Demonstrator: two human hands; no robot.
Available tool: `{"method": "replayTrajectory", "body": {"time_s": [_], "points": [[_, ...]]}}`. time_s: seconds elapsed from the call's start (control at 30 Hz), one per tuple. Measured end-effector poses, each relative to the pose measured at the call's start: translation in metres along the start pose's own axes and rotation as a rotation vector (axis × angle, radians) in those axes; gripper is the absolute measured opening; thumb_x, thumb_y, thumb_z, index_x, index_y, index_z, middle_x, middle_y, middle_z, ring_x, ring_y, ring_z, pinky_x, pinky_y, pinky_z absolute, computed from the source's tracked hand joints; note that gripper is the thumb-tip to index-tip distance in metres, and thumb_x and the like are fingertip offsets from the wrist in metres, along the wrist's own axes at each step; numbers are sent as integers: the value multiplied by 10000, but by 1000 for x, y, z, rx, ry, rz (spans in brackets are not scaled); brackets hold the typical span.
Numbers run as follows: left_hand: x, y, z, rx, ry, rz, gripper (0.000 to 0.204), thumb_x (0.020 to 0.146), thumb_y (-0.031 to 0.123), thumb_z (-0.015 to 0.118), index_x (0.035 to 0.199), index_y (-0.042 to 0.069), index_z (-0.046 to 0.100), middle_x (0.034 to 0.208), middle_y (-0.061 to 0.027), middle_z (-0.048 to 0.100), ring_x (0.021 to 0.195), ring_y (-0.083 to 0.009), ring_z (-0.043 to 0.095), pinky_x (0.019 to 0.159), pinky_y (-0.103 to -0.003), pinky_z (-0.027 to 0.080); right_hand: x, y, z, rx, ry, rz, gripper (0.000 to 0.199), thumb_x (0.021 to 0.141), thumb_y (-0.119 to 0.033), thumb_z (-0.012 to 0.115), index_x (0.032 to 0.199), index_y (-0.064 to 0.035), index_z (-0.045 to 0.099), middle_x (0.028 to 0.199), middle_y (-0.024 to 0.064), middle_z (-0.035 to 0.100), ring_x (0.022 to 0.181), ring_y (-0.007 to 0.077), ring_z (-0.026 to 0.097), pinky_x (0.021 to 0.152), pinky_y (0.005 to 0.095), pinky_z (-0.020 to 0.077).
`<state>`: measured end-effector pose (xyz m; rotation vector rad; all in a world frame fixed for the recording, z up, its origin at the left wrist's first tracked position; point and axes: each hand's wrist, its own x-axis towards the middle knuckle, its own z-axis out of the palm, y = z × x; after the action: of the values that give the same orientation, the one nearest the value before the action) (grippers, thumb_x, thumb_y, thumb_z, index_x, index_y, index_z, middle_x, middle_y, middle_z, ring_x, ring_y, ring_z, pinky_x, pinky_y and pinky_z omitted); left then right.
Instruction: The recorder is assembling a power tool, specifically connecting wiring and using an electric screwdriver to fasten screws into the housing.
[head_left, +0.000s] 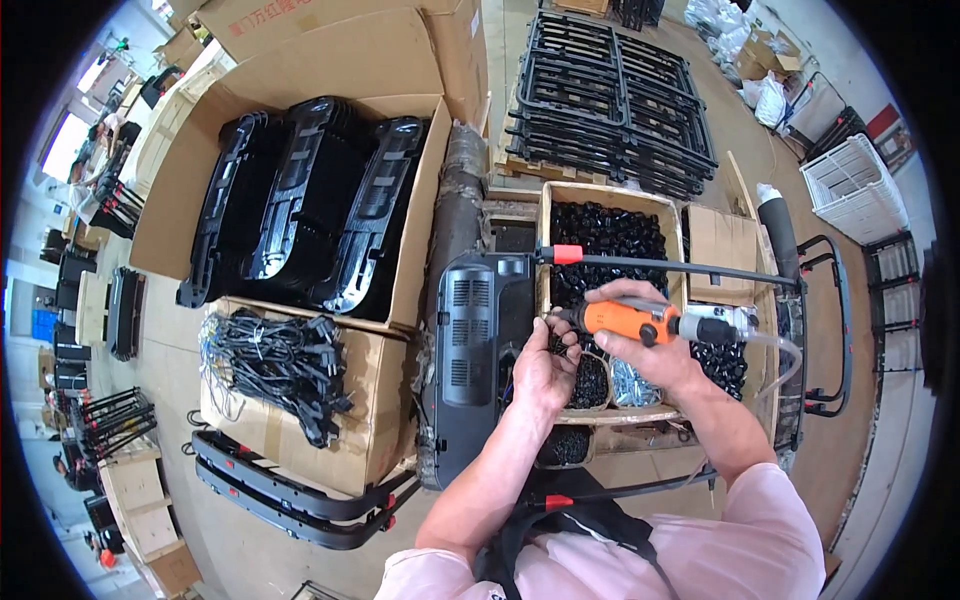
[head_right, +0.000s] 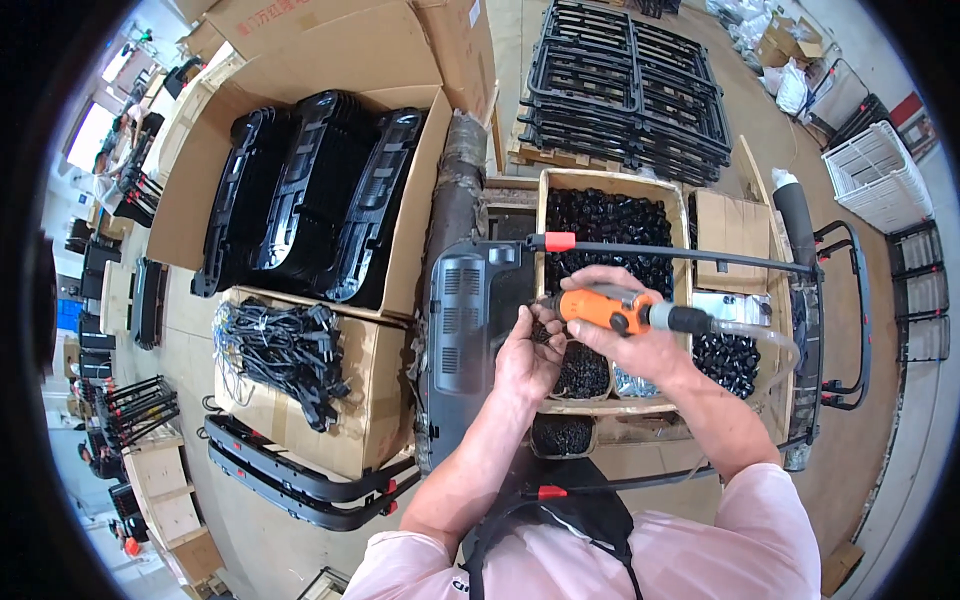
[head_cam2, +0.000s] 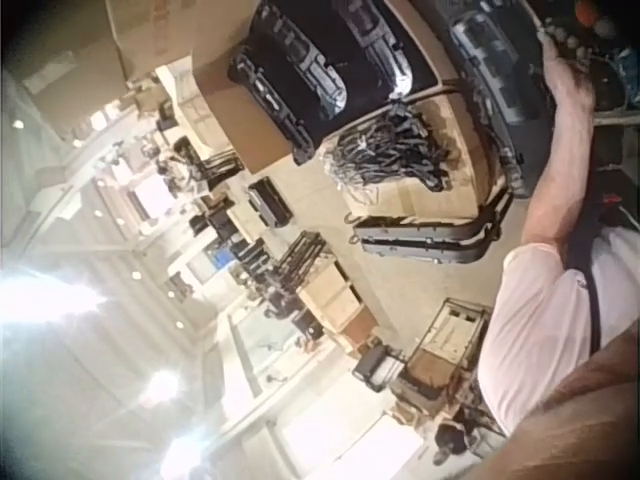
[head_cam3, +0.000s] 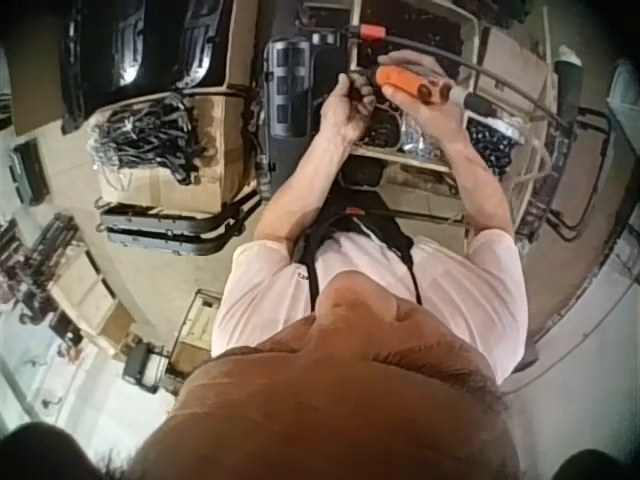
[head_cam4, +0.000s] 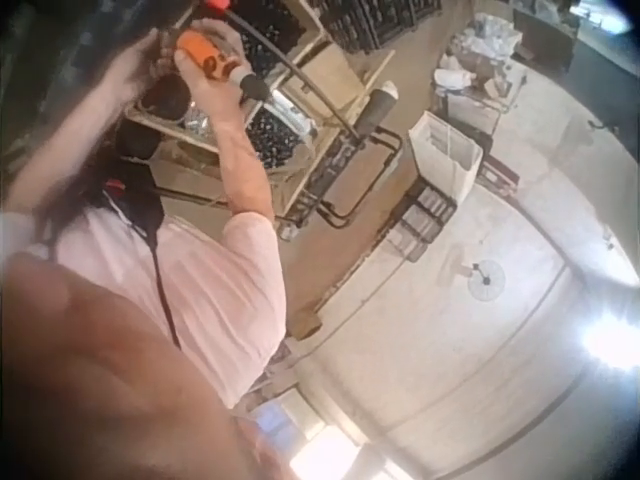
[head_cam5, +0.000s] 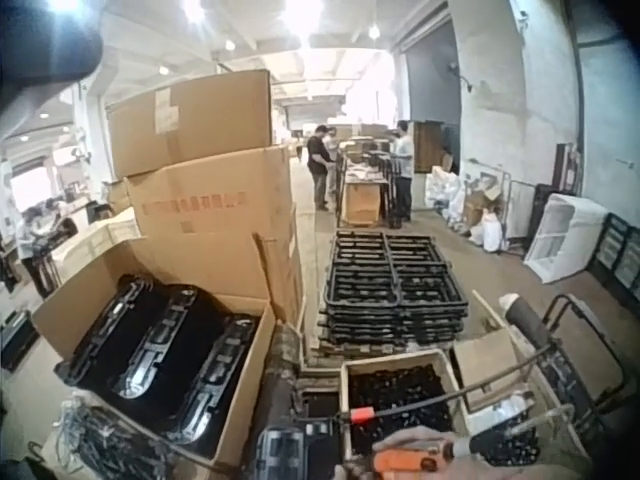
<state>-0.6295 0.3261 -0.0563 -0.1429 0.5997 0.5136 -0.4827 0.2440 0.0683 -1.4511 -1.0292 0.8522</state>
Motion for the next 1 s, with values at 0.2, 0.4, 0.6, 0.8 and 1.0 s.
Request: {"method": "replayTrajectory", "body": {"time_s": [0.2,0.4,0.6,0.8,1.0], "points": [[5,-12,-4,51,36,-76,308,1135,239,446,1282,10,591,1254,-142,672,1145,-284,675,1006,-398,582,78,18,-13,40,54,29,546,860,-71,809,1350,-39,569,1268,126,700,1204,211,660,1074,373,523],[3,-16,-27,156,21,-117,282,1123,265,502,1290,63,605,1155,-77,687,1057,-237,680,908,-362,592,119,42,-5,-19,-22,0,486,876,-53,796,1322,-52,601,1232,88,694,1165,167,659,1052,330,531],[14,-2,-35,68,5,-89,258,1116,253,532,1278,88,645,1034,-22,677,889,-155,641,760,-297,560,132,47,6,-163,-83,91,476,859,-48,799,1299,-67,617,1221,60,698,1140,155,659,1043,322,528],[25,7,-14,108,140,-15,243,1114,262,536,1264,101,639,1105,-36,709,942,-168,666,810,-304,573,145,50,9,-373,-130,48,383,822,-164,815,1177,-87,691,1048,66,739,991,168,703,909,332,556],[56,24,-18,67,54,71,198,1090,240,586,1211,98,654,1023,-26,700,862,-161,650,777,-300,584,149,43,15,-476,-165,26,357,804,-183,824,1128,-82,714,980,69,745,910,188,712,860,338,570]]}}
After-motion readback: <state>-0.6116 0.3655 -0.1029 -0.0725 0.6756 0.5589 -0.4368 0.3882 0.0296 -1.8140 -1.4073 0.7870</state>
